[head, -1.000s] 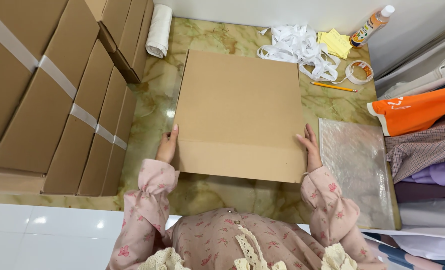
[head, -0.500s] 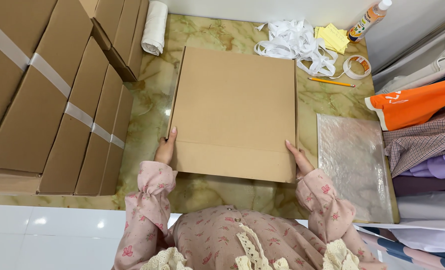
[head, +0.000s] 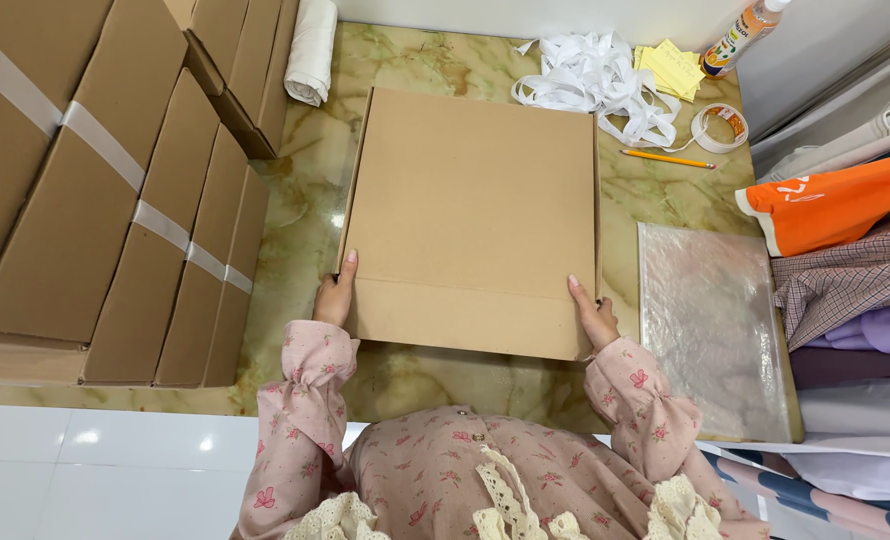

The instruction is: Packing an item into a cardboard box, wrapping it with a ribbon bow, and attaching a handwritten sticky note

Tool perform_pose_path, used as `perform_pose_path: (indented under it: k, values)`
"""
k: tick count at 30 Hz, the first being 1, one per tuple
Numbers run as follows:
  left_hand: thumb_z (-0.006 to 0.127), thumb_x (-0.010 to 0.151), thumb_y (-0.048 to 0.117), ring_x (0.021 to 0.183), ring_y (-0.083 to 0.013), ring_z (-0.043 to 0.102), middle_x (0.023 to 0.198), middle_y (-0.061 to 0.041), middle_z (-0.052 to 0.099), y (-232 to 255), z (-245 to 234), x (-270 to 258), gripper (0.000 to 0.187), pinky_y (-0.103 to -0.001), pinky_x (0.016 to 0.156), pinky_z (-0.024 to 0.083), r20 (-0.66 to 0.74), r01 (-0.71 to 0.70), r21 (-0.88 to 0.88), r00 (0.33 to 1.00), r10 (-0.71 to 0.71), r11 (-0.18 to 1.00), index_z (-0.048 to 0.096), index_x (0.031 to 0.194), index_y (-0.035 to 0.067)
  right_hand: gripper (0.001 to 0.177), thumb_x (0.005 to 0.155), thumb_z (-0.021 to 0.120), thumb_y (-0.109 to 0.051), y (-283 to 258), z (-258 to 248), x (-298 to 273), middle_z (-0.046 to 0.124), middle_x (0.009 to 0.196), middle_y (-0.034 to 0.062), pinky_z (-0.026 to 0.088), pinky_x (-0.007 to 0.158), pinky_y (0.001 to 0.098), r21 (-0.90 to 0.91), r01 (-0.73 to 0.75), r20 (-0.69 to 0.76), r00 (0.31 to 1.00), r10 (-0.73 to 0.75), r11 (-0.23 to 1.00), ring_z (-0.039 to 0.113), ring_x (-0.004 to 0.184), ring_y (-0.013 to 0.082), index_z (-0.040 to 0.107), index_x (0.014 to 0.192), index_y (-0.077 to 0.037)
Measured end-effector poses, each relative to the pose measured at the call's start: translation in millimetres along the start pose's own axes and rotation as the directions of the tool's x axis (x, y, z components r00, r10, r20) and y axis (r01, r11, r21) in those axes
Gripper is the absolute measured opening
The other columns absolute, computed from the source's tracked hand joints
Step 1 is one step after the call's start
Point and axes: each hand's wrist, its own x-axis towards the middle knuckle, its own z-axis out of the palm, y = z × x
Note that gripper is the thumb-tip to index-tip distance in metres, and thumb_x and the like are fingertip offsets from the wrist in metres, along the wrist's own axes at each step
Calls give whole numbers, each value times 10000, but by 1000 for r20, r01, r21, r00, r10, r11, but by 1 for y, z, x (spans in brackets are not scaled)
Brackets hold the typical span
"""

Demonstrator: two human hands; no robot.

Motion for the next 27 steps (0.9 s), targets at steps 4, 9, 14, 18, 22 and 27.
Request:
perform_pose_path:
  k: [4,9,14,18,22,27]
  values:
    - [292,891,919,1402,-437,450,1431,-321,534,3,-1,-7,1138,-522,1159,363,-12,-10,23,1000,10,1000,491,1415,-73,1266,713,655,-920,0,3,-6,275,1538,337,278,1201,534,5,10,-57,998,-9,1000,293,1468,477,303,1552,-41]
    - [246,879,942,1351,-443,502,1379,-288,585,-1,3,-4,1121,-519,1141,379,-64,-14,95,998,20,995,566,1365,-16,1175,775,619,-902,39,15,50,381,1516,333,287,1196,536,42,119,-73,991,-116,992,363,1444,459,347,1530,-44]
    - [323,963,824,1342,-474,481,1420,-276,500,-26,31,22,925,-517,1161,364,-239,-89,14,967,90,996,534,1409,43,950,802,748,-624,7,17,-11,259,1523,228,196,1175,638,-364,477,-285,760,-584,800,242,1441,455,357,1537,-166]
    - [471,1091,505,1316,-462,491,1389,-245,507,-23,52,19,537,-534,1130,403,-501,-441,-289,826,258,850,528,1438,99,934,678,875,-479,-9,54,-10,416,1472,294,327,1152,570,-619,770,96,271,-958,156,377,1411,501,523,1481,-155]
    - [532,1086,422,1260,-372,560,1307,-155,586,-31,67,28,409,-470,1076,456,-646,-560,-246,703,297,792,589,1383,147,1102,626,877,-507,-47,107,-32,305,1607,213,237,1210,504,-610,790,377,219,-900,-64,297,1499,395,368,1570,-254]
    - [532,1099,359,1209,-385,563,1237,-209,589,-30,72,31,386,-471,1062,444,-701,-638,-289,649,296,714,601,1339,65,1197,698,880,-271,-80,158,-54,67,1693,165,124,1244,525,-662,737,512,310,-801,-138,100,1555,378,140,1638,-288]
